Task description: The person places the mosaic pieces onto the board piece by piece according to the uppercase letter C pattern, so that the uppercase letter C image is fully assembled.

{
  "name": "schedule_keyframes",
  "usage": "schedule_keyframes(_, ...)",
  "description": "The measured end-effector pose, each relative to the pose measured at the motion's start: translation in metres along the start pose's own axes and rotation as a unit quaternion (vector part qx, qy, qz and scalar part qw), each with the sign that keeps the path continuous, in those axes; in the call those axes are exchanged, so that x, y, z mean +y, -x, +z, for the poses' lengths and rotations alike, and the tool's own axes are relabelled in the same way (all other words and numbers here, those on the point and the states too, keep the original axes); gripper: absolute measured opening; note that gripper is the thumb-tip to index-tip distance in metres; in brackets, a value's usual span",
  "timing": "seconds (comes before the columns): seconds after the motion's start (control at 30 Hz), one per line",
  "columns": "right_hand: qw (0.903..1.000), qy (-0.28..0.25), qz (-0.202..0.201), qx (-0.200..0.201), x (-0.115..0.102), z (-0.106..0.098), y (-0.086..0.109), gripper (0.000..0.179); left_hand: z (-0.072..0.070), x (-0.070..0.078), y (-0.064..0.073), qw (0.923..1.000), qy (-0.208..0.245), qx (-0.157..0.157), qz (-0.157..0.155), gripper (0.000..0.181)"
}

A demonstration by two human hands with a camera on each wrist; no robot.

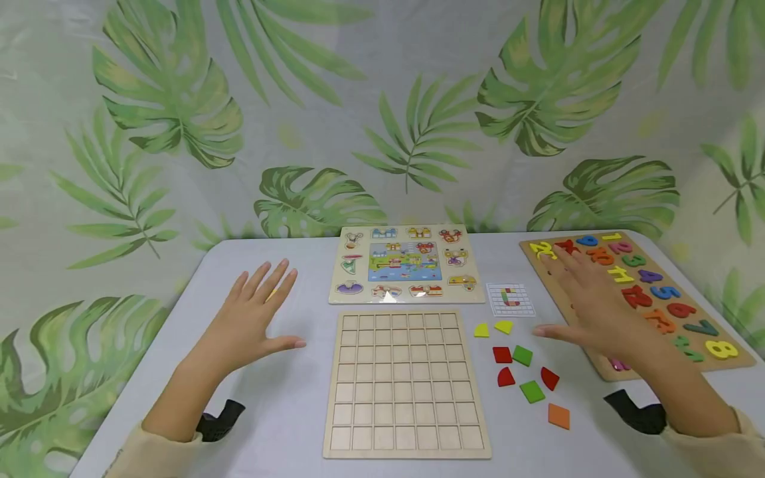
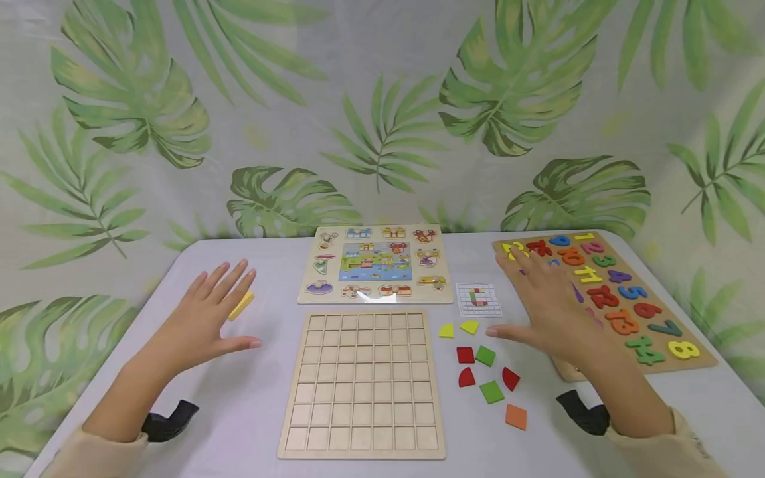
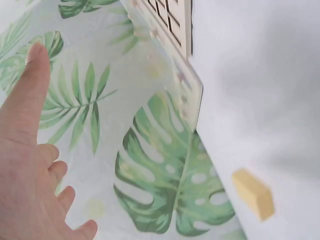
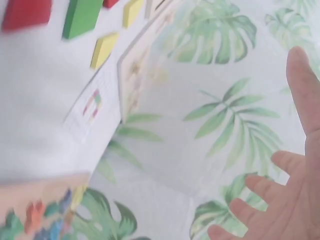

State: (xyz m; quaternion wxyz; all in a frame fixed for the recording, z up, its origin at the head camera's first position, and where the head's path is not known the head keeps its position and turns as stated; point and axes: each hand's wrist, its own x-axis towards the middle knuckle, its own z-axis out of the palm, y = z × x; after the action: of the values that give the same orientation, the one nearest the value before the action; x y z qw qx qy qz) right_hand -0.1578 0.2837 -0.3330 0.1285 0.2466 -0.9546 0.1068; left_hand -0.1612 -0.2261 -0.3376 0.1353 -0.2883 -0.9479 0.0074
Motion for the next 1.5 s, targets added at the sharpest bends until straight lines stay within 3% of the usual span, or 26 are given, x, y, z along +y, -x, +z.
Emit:
schedule_keyframes(0.2, 0.9948, -0.097, 0.02, -0.021, -0.017, 0.023, -0.006, 0.102, 0.027, 0.021, -0.005, 0.9972, 0.071, 0.021, 0.011, 0.102)
schedule_keyframes(0.4, 0.9852, -0.157, 0.038, -0.058, -0.029, 0.05, -0.011, 0.091, 0.053, 0.042, -0.005, 0.9856, 0.169, -0.004, -0.014, 0.103)
schedule_keyframes(0.5, 0.9788, -0.18, 0.061, -0.075, -0.031, 0.063, -0.012, 0.086, 0.065, 0.047, -0.003, 0.9739, 0.223, -0.024, -0.032, 0.101)
schedule_keyframes(0.7, 0.97, -0.21, 0.084, -0.09, -0.028, 0.085, -0.012, 0.076, 0.081, 0.047, 0.004, 0.9341, 0.342, -0.077, -0.067, 0.097)
schedule_keyframes(0.8, 0.9668, -0.219, 0.092, -0.093, -0.024, 0.096, -0.011, 0.071, 0.087, 0.046, 0.008, 0.9217, 0.37, -0.093, -0.07, 0.095)
schedule_keyframes(0.97, 0.9658, -0.223, 0.103, -0.085, -0.018, 0.109, -0.01, 0.059, 0.095, 0.042, 0.012, 0.9206, 0.373, -0.101, -0.055, 0.089)
schedule_keyframes(1.3, 0.971, -0.216, 0.092, -0.044, -0.015, 0.122, -0.013, 0.028, 0.097, 0.041, 0.013, 0.9217, 0.373, -0.098, -0.041, 0.087)
schedule_keyframes(1.5, 0.9718, -0.202, 0.112, -0.045, -0.021, 0.118, -0.017, 0.027, 0.096, 0.042, 0.013, 0.9232, 0.371, -0.093, -0.037, 0.085)
